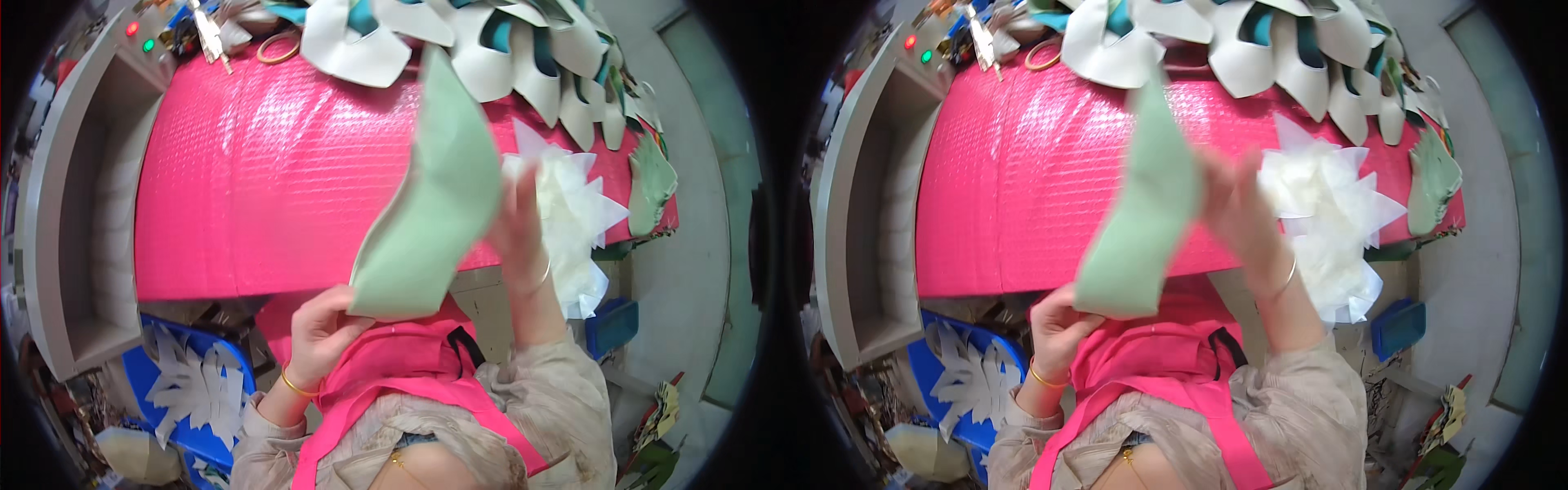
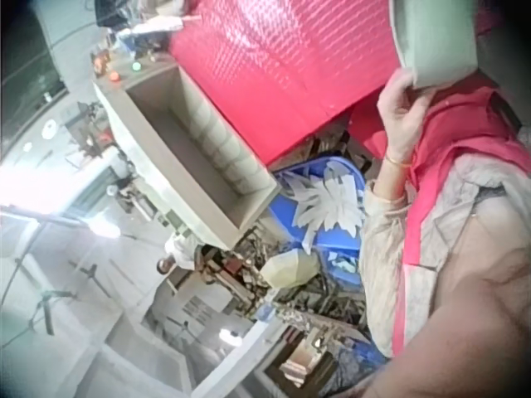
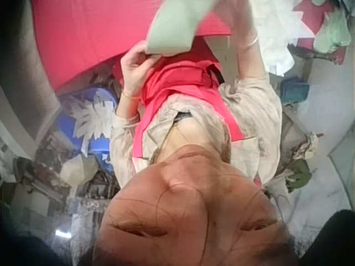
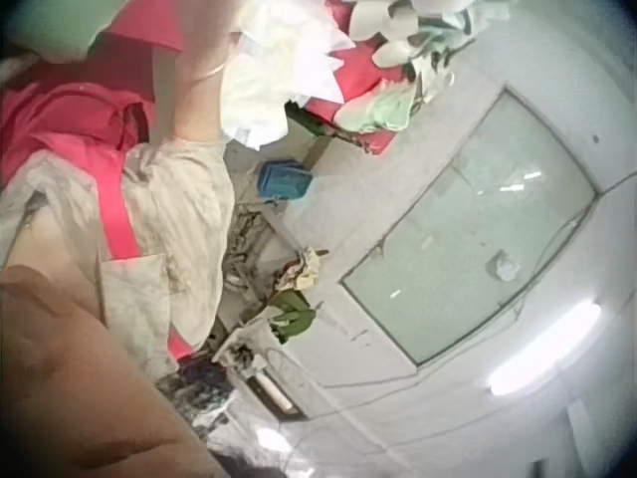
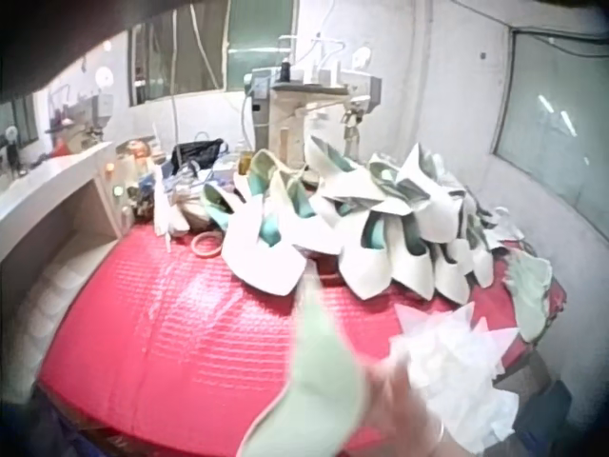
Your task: The person assembles shoe components by hand, fitting a white upper piece onto a green sole. They repeatedly adjust the fit, smooth the edges, and insert a white paper insert into the shoe. The process is repeated for multiple units on a pink work surface.
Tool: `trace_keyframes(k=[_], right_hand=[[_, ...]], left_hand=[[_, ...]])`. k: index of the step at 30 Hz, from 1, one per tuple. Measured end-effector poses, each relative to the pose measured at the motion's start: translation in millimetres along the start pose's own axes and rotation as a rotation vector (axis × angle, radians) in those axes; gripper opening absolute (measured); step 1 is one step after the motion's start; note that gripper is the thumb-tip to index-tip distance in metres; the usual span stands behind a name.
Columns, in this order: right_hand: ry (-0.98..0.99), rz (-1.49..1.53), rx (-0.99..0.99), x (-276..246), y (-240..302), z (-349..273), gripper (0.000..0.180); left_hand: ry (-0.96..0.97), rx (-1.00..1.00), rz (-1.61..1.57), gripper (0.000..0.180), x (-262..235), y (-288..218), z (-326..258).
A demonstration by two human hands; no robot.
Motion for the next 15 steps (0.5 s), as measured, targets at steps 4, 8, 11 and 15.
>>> trace_keyframes(k=[4, 8, 11, 15], right_hand=[[0.329, -0.860, -0.369, 3, 32, -52, 0.031], [-0.266, -1.049, -0.695, -65, 164, -48, 0.023], [-0.712, -1.717, -0.912, -162, 319, -18, 0.035], [-1.192, -2.119, -0.716, -329, 454, -16, 0.039]], left_hand=[[-0.106, 0.338, 0.219, 0.035, 28, -21, 55], [-0.264, 0.391, 0.845, 0.040, 33, -37, 75], [-0.195, 0.148, 0.790, 0.018, 8, -15, 78], [-0.093, 0.050, 0.851, 0.016, 17, 2, 91]])
Point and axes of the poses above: each hand's wrist, its own z-axis towards the middle knuckle, its own x-axis out of the palm, y = z × x, the point moved 5 cm from there along z, towards the middle knuckle, and after that the axes turned 15 degrees about z, right-handed, at the moved point
